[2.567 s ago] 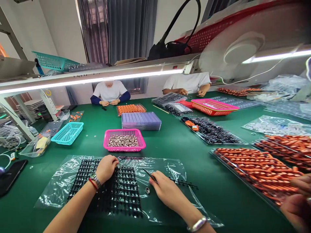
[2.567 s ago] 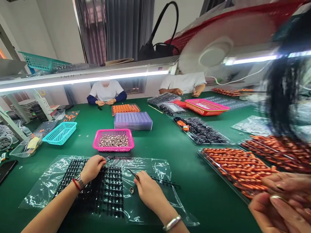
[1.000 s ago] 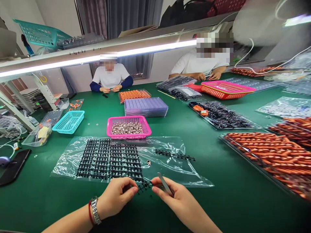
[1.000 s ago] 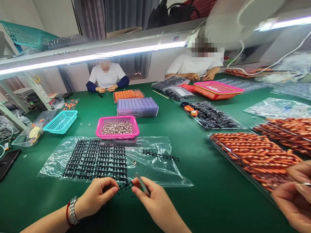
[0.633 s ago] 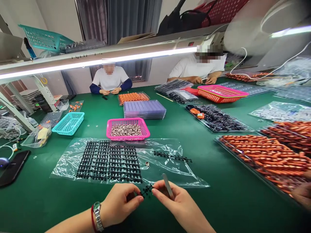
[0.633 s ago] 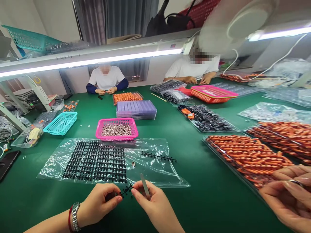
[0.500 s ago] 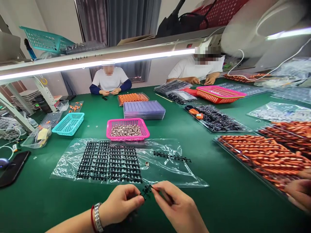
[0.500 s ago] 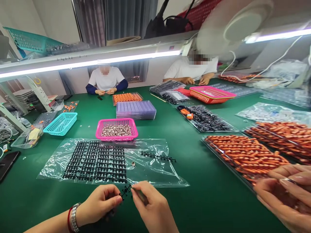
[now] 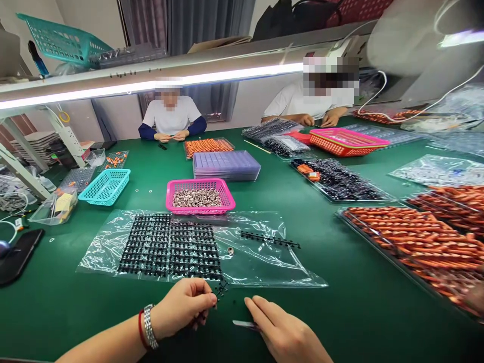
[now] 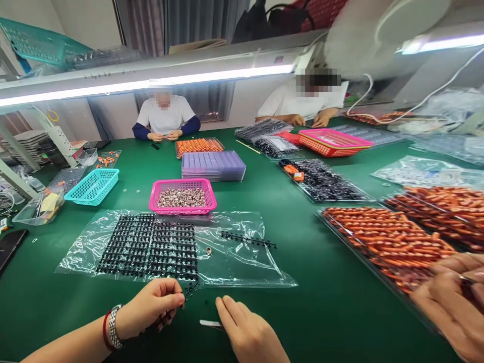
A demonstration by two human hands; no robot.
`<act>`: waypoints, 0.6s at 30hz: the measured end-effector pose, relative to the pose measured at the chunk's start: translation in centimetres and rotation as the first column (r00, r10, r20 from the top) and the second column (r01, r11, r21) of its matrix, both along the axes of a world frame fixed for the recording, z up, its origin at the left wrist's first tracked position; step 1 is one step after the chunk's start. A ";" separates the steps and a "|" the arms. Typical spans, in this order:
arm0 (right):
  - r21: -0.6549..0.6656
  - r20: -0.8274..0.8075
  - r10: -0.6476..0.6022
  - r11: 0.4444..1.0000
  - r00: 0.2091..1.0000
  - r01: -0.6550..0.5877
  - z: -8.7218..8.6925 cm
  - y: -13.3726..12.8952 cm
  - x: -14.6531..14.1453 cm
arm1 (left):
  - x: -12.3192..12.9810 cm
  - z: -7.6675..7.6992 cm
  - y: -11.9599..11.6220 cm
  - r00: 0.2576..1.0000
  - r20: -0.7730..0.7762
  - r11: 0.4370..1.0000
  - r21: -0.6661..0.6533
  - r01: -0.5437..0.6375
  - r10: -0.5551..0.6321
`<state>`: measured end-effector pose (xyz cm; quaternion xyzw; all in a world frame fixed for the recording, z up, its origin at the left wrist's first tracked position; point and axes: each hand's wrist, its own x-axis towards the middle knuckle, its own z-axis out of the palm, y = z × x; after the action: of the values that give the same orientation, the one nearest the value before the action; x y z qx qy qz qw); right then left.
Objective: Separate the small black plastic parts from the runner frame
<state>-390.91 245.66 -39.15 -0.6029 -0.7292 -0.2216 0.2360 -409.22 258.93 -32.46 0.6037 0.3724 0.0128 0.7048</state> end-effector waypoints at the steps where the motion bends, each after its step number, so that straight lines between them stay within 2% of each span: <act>1: 0.001 0.002 0.007 1.000 1.000 -0.007 -0.1 -0.2 0.0 | 0.0 0.0 0.0 1.000 -0.009 1.000 0.030 0.007 -0.007; 3: 0.003 -0.054 0.034 0.999 0.998 -0.034 0.1 -0.4 0.1 | 0.1 -0.1 -0.1 0.999 -0.027 0.996 0.081 0.021 -0.019; 5: -0.027 -0.244 0.033 0.999 0.969 -0.041 0.8 -0.5 0.2 | 0.1 -0.3 -0.2 0.999 -0.039 0.991 0.131 0.039 -0.034; 6: -0.075 -0.378 -0.003 0.997 0.926 -0.027 1.2 -0.4 0.1 | 0.1 -0.3 -0.3 0.998 -0.036 0.986 0.160 0.048 -0.043; 7: -0.147 -0.515 -0.067 0.989 0.854 -0.011 1.7 -0.2 -0.1 | 0.0 -0.3 -0.4 0.998 -0.027 0.980 0.189 0.054 -0.050; 9: -0.331 -0.729 -0.234 0.943 0.643 -0.032 2.7 0.2 -0.5 | -0.1 -0.2 -0.8 0.998 0.002 0.968 0.244 0.063 -0.066; 11: -0.445 -0.832 -0.354 0.886 0.427 -0.132 3.5 0.9 -1.1 | -0.2 -0.1 -1.2 0.996 0.017 0.951 0.299 0.076 -0.085; 13: -0.454 -0.874 -0.381 0.862 0.301 -0.228 3.9 1.6 -1.6 | -0.2 0.0 -1.5 0.995 0.015 0.935 0.344 0.088 -0.100; 14: -0.440 -0.883 -0.369 0.866 0.290 -0.238 3.9 1.8 -1.9 | -0.2 0.0 -1.5 0.995 0.011 0.928 0.361 0.093 -0.104; 15: -0.418 -0.886 -0.342 0.882 0.315 -0.218 3.9 2.1 -2.1 | -0.1 0.0 -1.6 0.995 0.007 0.924 0.369 0.095 -0.104; 16: -0.384 -0.879 -0.298 0.905 0.371 -0.182 3.8 2.2 -2.4 | 0.0 0.0 -1.6 0.995 0.004 0.927 0.362 0.093 -0.101; 18: -0.231 -0.825 -0.143 0.968 0.546 -0.095 3.4 2.3 -2.7 | 0.1 -0.2 -1.5 0.997 0.004 0.953 0.294 0.074 -0.078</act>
<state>-393.58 247.93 -35.75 -0.6699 -0.5416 0.1820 0.4741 -409.09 257.46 -32.70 0.7154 0.3374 0.0454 0.6102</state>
